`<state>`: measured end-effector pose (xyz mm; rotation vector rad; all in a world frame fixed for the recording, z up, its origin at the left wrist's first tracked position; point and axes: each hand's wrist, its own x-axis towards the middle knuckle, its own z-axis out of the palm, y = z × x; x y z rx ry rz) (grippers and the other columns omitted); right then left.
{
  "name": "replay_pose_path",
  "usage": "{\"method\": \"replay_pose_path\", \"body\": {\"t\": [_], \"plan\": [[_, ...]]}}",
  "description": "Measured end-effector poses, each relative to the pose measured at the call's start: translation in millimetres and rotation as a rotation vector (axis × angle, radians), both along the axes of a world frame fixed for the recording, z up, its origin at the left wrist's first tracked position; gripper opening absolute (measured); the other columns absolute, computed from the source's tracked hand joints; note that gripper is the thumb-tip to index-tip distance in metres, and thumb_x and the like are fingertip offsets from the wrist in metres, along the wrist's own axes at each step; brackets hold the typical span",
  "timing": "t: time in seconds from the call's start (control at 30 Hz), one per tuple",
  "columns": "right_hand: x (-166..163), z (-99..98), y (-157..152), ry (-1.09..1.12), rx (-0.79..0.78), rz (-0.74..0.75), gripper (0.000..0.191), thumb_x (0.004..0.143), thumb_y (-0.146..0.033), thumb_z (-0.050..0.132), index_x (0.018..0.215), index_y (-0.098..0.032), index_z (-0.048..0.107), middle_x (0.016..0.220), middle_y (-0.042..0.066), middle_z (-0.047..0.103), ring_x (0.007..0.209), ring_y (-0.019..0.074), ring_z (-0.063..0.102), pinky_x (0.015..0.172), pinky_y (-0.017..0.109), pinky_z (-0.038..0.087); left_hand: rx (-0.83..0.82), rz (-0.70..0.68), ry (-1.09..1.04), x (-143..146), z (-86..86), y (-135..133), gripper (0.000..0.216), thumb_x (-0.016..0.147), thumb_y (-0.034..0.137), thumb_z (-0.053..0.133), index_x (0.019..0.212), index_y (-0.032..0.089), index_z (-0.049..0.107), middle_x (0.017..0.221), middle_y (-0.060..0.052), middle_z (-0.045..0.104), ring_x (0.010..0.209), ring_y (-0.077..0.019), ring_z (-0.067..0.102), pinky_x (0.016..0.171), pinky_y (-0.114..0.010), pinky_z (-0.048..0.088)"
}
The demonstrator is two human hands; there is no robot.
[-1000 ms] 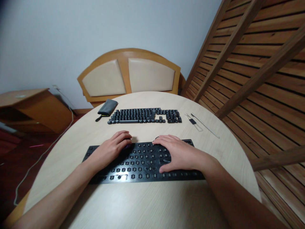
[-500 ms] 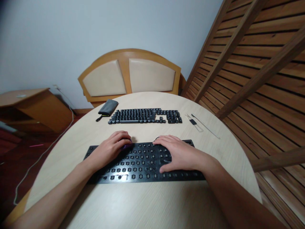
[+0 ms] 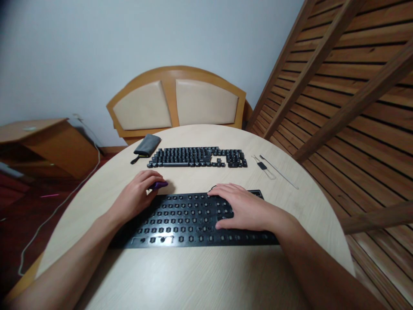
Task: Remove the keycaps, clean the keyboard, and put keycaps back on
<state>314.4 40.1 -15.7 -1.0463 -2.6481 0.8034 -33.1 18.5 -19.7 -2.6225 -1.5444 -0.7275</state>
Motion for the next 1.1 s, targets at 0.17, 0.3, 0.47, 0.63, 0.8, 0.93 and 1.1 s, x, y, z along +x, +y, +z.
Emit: {"method": "replay_pose_path", "body": {"t": [0.17,0.3,0.47,0.63,0.8,0.93,1.1], "plan": [[1,0.0,0,-0.005,0.004,0.005,0.076,0.072,-0.054,0.081,0.138,-0.023,0.058,0.145,0.012,0.057,0.135,0.0355,0.049,0.117,0.053,0.035,-0.031,0.09,-0.026,-11,6.0,2,0.017,0.088,0.014,0.055,0.101,0.02,0.063,0.107,-0.009,0.066,0.105,-0.0277,0.059,0.095,-0.048,0.053],[3,-1.1,1,-0.012,0.017,0.01,0.078,0.073,-0.057,0.08,0.139,-0.023,0.057,0.146,0.012,0.056,0.136,0.0361,0.049,0.117,0.054,0.035,-0.054,0.06,-0.079,-19,10.6,3,0.02,0.086,0.015,0.054,0.103,0.02,0.064,0.109,-0.009,0.067,0.106,-0.0276,0.06,0.096,-0.048,0.052],[6,-2.4,2,0.002,0.02,0.006,0.075,0.073,-0.056,0.08,0.138,-0.025,0.058,0.146,0.012,0.056,0.136,0.0373,0.049,0.116,0.057,0.036,-0.113,-0.05,-0.076,-18,13.6,3,0.023,0.084,0.01,0.051,0.101,0.02,0.064,0.109,-0.008,0.067,0.105,-0.0253,0.061,0.097,-0.047,0.051],[6,-0.8,3,-0.005,0.007,-0.011,0.076,0.072,-0.053,0.081,0.137,-0.024,0.058,0.145,0.012,0.058,0.134,0.0381,0.051,0.116,0.058,0.037,-0.161,-0.141,-0.029,-13,15.8,1,0.028,0.08,0.007,0.049,0.099,0.02,0.064,0.106,-0.007,0.067,0.106,-0.0247,0.06,0.099,-0.047,0.051],[6,-0.1,3,-0.016,0.009,-0.013,0.074,0.073,-0.052,0.08,0.137,-0.023,0.058,0.146,0.012,0.057,0.135,0.0376,0.05,0.117,0.057,0.036,-0.186,-0.21,-0.029,-10,16.6,-2,0.028,0.078,0.007,0.049,0.098,0.021,0.063,0.109,-0.006,0.066,0.11,-0.024,0.059,0.102,-0.047,0.05],[7,1.4,2,-0.02,0.007,-0.019,0.073,0.073,-0.053,0.08,0.137,-0.024,0.058,0.146,0.012,0.057,0.135,0.0381,0.05,0.117,0.058,0.037,-0.225,-0.231,0.001,-11,16.5,-2,0.023,0.079,0.008,0.051,0.094,0.02,0.064,0.106,-0.006,0.066,0.108,-0.0249,0.06,0.099,-0.047,0.052],[7,3.0,3,-0.025,0.012,-0.027,0.073,0.073,-0.052,0.079,0.137,-0.024,0.058,0.146,0.012,0.057,0.135,0.0382,0.051,0.116,0.059,0.037,-0.189,-0.184,0.053,-14,14.6,1,0.025,0.082,0.009,0.052,0.099,0.021,0.066,0.107,-0.007,0.066,0.109,-0.0259,0.059,0.096,-0.047,0.054]]}}
